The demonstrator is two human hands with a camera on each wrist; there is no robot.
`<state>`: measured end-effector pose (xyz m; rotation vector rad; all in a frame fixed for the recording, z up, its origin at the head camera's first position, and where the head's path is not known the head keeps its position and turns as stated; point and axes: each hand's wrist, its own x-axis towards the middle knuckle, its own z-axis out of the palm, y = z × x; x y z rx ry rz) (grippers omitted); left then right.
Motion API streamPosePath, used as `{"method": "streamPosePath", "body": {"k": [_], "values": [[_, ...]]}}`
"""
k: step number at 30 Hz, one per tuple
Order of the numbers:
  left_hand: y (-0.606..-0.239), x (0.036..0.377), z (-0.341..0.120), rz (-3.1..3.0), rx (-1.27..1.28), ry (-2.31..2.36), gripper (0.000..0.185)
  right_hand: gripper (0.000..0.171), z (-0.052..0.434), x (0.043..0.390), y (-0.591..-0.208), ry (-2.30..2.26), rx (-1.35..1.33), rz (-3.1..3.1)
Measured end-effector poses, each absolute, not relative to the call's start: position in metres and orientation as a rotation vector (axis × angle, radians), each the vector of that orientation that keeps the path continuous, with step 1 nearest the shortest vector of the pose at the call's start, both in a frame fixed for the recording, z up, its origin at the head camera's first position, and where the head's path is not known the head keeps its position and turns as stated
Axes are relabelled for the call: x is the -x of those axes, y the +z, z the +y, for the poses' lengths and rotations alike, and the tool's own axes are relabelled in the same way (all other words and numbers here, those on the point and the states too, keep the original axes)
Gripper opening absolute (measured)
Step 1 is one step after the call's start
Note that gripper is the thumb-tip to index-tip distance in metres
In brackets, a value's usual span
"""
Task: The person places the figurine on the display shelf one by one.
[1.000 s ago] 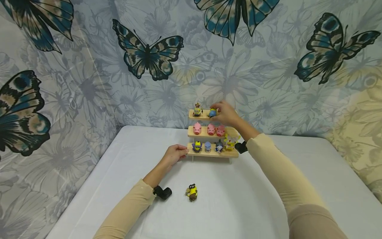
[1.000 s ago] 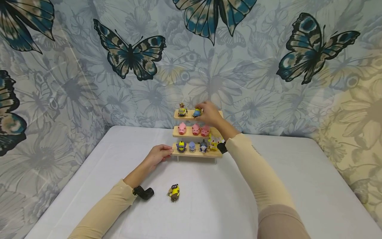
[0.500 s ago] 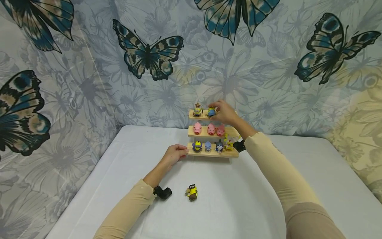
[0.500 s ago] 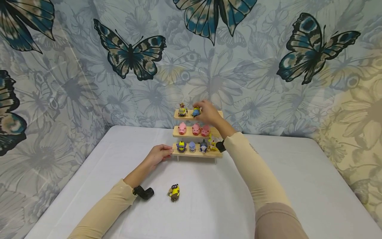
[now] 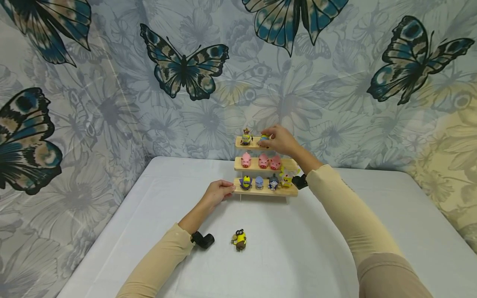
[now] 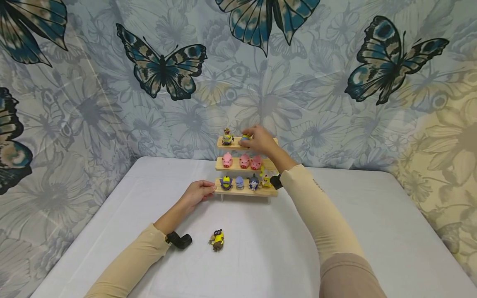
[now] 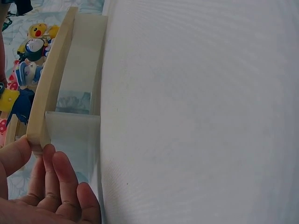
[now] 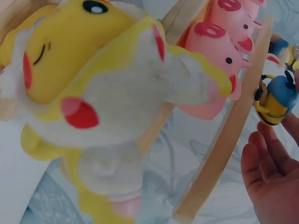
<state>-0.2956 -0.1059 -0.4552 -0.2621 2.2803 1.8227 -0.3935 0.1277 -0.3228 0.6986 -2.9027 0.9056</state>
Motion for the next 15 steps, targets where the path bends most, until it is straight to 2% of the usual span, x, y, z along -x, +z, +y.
{"method": "streamPosePath", "body": {"k": [4,11,15], "values": [[-0.455,0.2952,-0.1057,2.283,0.26,1.815,0.027,0.045,0.1264,0.3938,-0.322,0.865,-0.699,-2.89],[-0.4548,0.2955,-0.106,2.283,0.259,1.821,0.027,0.053,0.1247,0.3949,-0.3184,0.861,-0.601,-2.941],[-0.4546,0.2954,-0.1062,2.281,0.258,1.82,0.027,0.048,0.1241,0.3929,-0.3159,0.768,-0.617,-2.942]]}}
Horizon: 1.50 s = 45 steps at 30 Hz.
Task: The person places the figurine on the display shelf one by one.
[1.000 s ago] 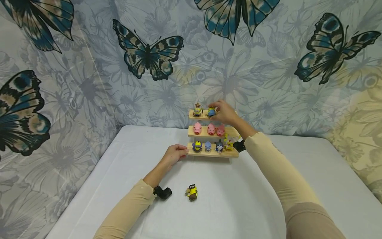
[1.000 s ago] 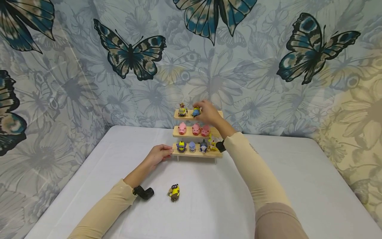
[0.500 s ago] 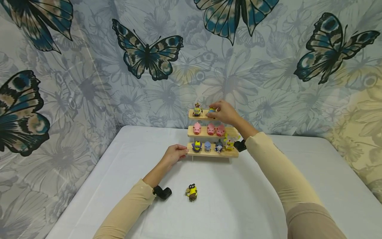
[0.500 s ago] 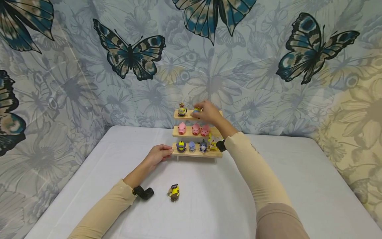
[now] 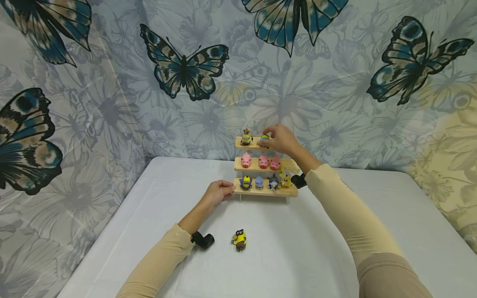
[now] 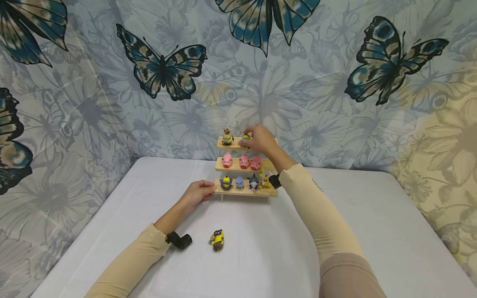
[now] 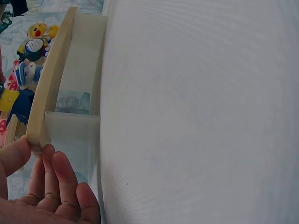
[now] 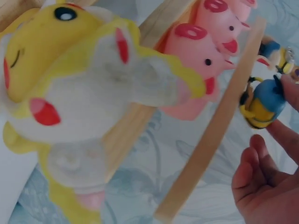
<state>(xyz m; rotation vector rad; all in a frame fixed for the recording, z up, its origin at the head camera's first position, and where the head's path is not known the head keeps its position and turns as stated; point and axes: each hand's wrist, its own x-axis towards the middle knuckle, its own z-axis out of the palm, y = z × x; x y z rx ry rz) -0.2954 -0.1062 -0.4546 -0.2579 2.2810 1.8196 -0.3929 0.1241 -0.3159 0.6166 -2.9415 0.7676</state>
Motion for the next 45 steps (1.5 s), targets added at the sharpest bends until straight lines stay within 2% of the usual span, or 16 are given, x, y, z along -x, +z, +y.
{"method": "streamPosePath", "body": {"k": [6,14,25,29,37,45], "values": [[-0.454,0.295,-0.106,2.281,0.266,1.825,0.028,0.046,0.117,0.39,-0.31,0.562,-0.646,-2.953],[-0.456,0.296,-0.106,2.283,0.266,1.825,0.028,0.051,0.105,0.384,-0.308,0.395,-0.503,-2.983],[-0.455,0.295,-0.105,2.281,0.263,1.834,0.027,0.039,0.097,0.381,-0.309,0.238,-0.463,-2.94],[-0.456,0.295,-0.105,2.278,0.268,1.831,0.027,0.037,0.099,0.382,-0.309,0.28,-0.485,-2.936],[-0.454,0.295,-0.106,2.291,0.268,1.816,0.025,0.046,0.108,0.389,-0.309,0.476,-0.525,-3.001],[-0.454,0.294,-0.106,2.296,0.265,1.805,0.025,0.049,0.11,0.389,-0.307,0.388,-0.623,-2.999]]}}
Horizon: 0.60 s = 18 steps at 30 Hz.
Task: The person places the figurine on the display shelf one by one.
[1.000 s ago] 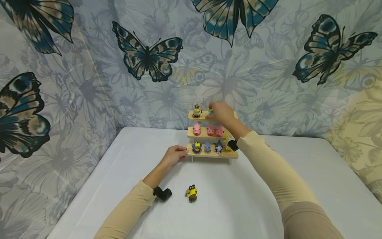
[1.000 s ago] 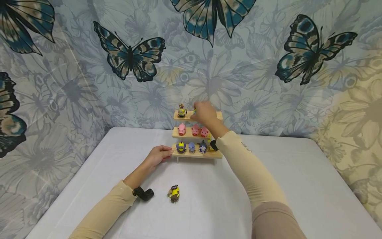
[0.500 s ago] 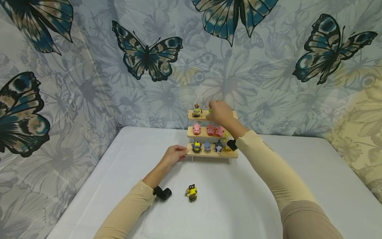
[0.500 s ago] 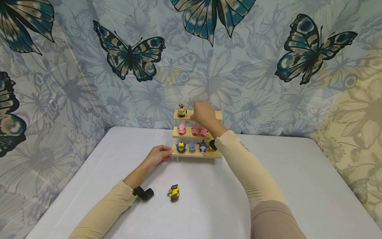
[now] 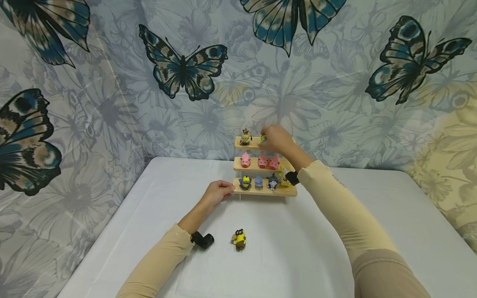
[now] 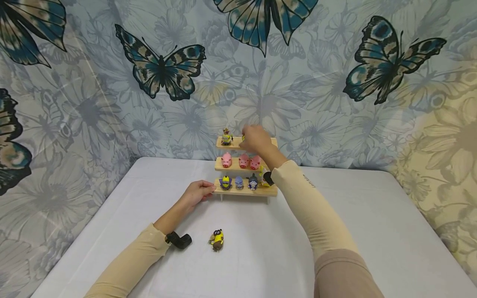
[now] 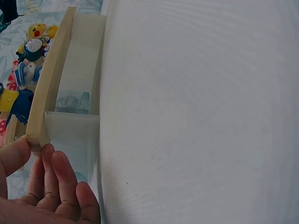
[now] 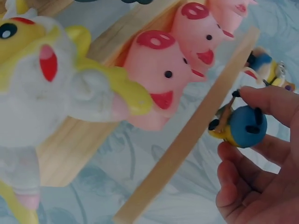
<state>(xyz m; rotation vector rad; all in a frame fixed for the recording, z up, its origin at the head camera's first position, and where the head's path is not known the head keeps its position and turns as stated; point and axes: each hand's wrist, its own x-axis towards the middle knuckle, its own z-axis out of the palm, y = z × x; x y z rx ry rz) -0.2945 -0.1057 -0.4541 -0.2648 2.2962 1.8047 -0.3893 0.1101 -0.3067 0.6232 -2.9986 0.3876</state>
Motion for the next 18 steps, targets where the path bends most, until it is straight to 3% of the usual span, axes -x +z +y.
{"method": "streamPosePath", "body": {"k": [11,18], "values": [[-0.453,0.294,-0.105,2.295,0.262,1.803,0.026,0.049,0.123,0.388,-0.294,0.512,-0.518,-2.979],[-0.454,0.294,-0.106,2.285,0.26,1.823,0.025,0.047,0.127,0.394,-0.307,0.677,-0.623,-2.908]]}}
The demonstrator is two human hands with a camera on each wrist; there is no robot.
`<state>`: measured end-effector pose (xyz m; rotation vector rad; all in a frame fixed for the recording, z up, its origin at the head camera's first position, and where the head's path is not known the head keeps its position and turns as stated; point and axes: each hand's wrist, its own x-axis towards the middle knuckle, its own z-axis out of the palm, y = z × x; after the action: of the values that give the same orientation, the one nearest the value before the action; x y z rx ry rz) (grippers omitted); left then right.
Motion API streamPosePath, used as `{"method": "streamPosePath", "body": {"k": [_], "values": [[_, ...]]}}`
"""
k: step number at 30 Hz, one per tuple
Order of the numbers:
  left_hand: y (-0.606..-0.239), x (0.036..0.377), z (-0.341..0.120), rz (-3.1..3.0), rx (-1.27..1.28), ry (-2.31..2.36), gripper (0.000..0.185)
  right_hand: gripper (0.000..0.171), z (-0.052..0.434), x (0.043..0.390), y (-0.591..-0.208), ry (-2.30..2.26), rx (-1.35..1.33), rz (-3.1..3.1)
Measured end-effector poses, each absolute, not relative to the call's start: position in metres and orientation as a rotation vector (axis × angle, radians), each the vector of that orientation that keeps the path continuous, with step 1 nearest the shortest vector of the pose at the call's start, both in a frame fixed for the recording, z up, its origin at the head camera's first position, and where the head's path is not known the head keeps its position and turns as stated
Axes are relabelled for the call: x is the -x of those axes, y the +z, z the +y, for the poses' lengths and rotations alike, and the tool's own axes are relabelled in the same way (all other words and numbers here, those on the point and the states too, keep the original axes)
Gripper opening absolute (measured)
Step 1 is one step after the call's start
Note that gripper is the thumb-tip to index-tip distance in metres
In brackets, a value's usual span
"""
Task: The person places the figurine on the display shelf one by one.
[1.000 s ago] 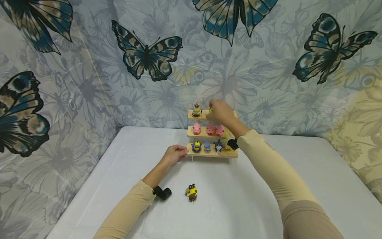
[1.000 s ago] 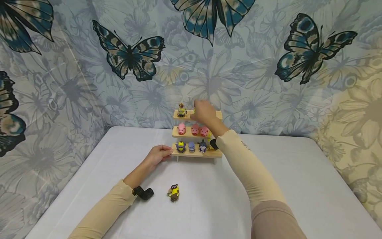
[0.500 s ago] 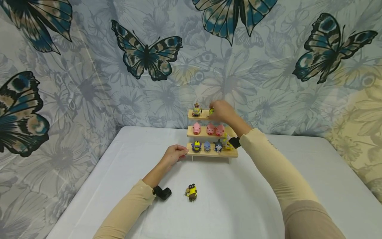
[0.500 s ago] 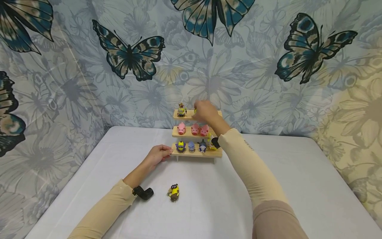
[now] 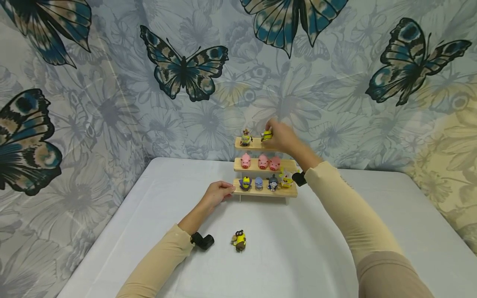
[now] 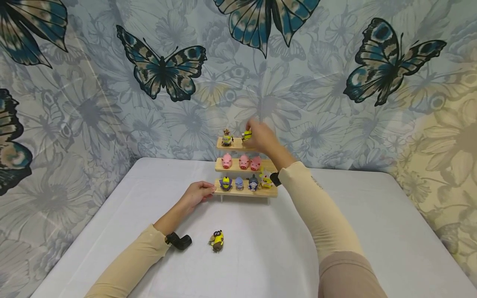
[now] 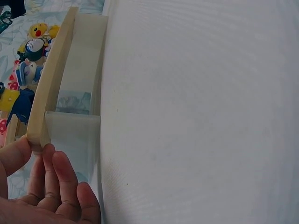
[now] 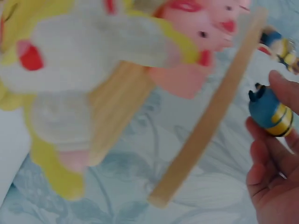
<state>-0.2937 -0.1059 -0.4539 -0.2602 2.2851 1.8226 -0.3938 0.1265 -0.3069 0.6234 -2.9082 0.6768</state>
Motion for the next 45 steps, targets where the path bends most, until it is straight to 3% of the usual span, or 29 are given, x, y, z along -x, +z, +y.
{"method": "streamPosePath", "body": {"k": [19,29,45], "values": [[-0.455,0.294,-0.106,2.291,0.248,1.815,0.02,0.043,0.138,0.393,-0.319,0.706,-0.8,-2.787],[-0.457,0.295,-0.105,2.287,0.241,1.83,0.022,0.026,0.142,0.39,-0.318,0.775,-0.718,-2.688],[-0.454,0.291,-0.103,2.303,0.259,1.823,0.021,0.025,0.145,0.39,-0.31,0.895,-0.688,-2.802]]}}
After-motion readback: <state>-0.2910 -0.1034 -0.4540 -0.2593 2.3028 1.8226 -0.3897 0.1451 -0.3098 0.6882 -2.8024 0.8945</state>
